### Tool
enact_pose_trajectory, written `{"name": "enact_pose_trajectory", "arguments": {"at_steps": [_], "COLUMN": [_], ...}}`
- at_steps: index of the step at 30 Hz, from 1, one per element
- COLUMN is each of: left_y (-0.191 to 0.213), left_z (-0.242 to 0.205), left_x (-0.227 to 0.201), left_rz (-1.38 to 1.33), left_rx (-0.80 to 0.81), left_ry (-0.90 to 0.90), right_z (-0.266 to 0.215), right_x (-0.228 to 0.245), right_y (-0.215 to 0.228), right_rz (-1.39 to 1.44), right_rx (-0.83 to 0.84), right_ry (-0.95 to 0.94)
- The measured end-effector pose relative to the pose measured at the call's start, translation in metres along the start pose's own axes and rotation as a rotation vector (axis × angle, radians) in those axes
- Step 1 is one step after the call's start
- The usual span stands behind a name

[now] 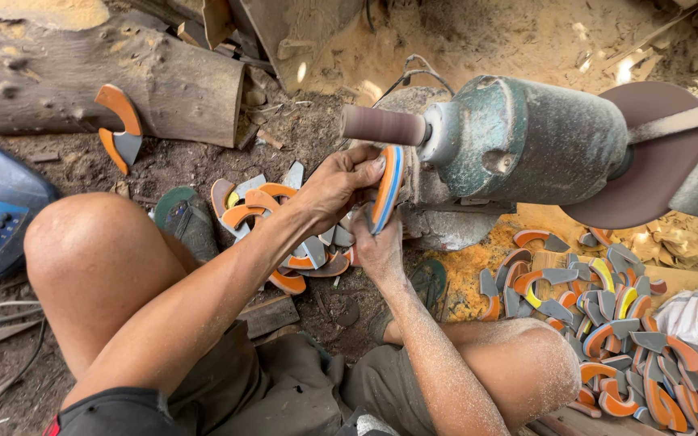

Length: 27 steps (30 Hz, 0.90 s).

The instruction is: The person sits on the ground and uses a bench grinder to smooth the edges of small, curved wooden pieces. They hold each piece against the rotating grinding wheel, rotating it to work different edges, then place the finished pieces into a pile nearby.

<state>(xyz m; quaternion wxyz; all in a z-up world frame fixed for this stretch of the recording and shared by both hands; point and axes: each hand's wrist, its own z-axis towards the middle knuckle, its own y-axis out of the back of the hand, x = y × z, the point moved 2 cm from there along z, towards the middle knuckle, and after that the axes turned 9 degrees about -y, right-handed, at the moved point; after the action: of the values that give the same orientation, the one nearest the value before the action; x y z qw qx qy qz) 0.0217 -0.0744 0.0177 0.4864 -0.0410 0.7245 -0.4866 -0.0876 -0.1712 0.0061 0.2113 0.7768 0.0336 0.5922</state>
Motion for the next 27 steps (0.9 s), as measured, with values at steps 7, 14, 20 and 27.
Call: {"name": "enact_pose_trajectory", "arguments": {"at_steps": [7,14,20,27], "left_y": [0.002,0.010,0.013,0.026], "left_z": [0.004,0.014,0.018,0.037], "left_x": [-0.008,-0.010,-0.004,0.000], "left_rz": [0.288,0.336,0.339,0.133], "left_rx": [-0.006,-0.077,-0.221,-0.244], "left_ry": [0.009,-0.007,0.034,-0.086], "right_z": [0.012,0.023,0.021,0.027], "right_x": [0.013,0.015,0.029,0.050], "right_y": [-0.006,-0.016,-0.013,0.002], "right_rz": [-0.046,0.013,0.063,0.289], "right_rx": [0.109,0.113,0.188,0.258], "right_ry": [-0.126,-0.158,-0.172,-0.332]}}
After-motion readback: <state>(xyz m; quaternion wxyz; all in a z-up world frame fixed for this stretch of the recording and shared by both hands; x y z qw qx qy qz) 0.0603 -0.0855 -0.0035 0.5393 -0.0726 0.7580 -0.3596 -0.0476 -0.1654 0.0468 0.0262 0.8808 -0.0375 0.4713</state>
